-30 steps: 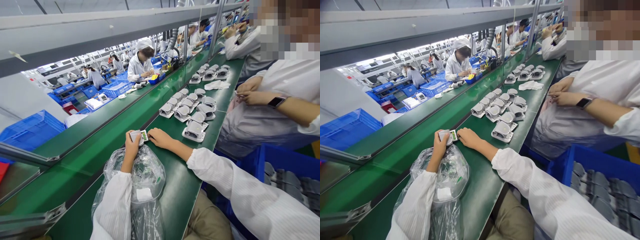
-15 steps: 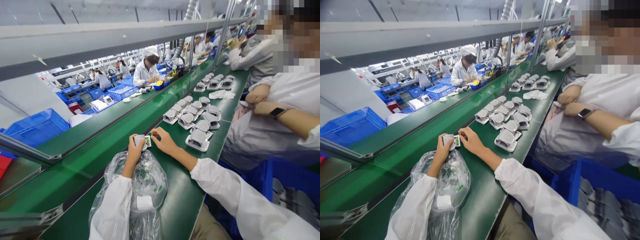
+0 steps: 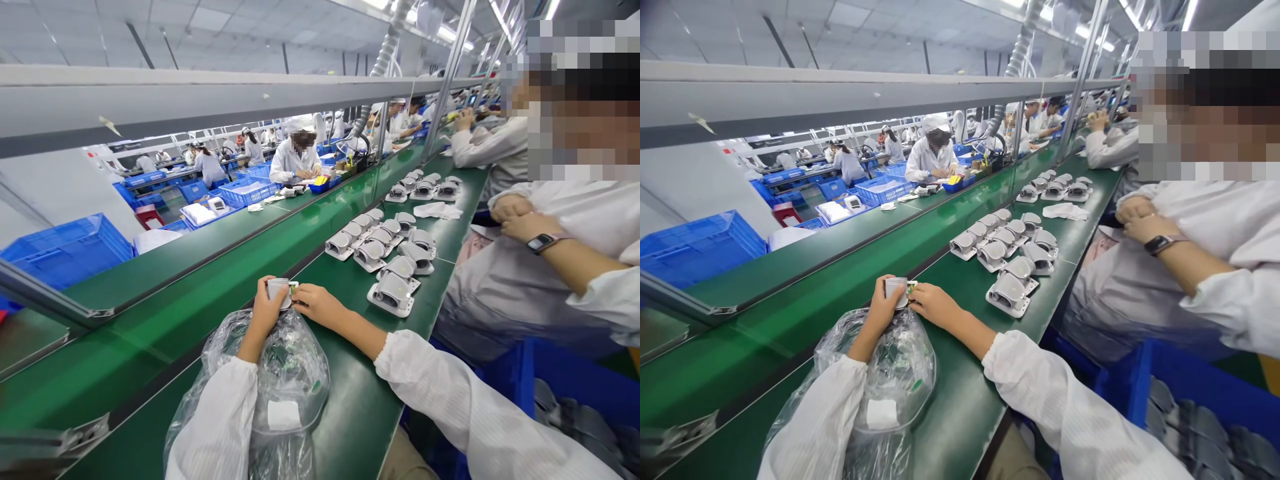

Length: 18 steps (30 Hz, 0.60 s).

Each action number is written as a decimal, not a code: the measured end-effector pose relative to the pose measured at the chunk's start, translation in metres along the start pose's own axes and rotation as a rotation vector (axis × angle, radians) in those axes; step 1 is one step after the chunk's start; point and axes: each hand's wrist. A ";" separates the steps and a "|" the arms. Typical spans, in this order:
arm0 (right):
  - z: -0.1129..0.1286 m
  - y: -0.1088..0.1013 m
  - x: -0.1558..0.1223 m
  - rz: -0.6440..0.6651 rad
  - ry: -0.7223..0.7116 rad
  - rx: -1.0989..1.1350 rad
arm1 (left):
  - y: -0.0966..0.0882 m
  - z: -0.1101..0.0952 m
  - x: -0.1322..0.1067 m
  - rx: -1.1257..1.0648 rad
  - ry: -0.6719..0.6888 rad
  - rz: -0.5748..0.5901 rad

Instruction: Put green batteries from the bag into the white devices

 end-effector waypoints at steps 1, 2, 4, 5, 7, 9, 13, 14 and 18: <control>-0.001 0.000 0.000 0.004 -0.012 0.015 | 0.000 0.001 0.000 -0.006 -0.004 0.006; -0.002 -0.001 -0.001 0.007 -0.021 0.025 | 0.000 0.001 0.001 -0.010 -0.008 0.011; -0.003 -0.002 -0.001 0.008 -0.039 0.038 | 0.000 0.001 0.001 -0.006 -0.011 0.014; -0.003 -0.002 -0.001 0.008 -0.046 0.040 | 0.000 0.001 0.001 0.001 -0.011 0.012; -0.003 -0.001 0.000 -0.007 -0.043 0.039 | -0.001 -0.001 -0.001 0.016 -0.011 0.003; -0.002 0.001 0.000 -0.060 -0.003 0.040 | -0.002 -0.003 -0.002 0.033 -0.008 0.000; 0.000 0.008 0.000 -0.241 0.176 0.203 | -0.005 -0.008 -0.004 0.034 0.001 0.021; 0.001 0.009 0.000 -0.277 0.238 0.286 | -0.005 -0.010 -0.004 0.021 -0.001 0.032; 0.001 0.014 0.001 -0.367 0.512 0.619 | -0.006 -0.013 -0.004 -0.049 -0.014 0.077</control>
Point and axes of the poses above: each hand's wrist, its own x-axis towards the middle knuckle, its own y-axis out of the palm, z = x × y, and after that the axes turned 13 degrees about -y, right-handed
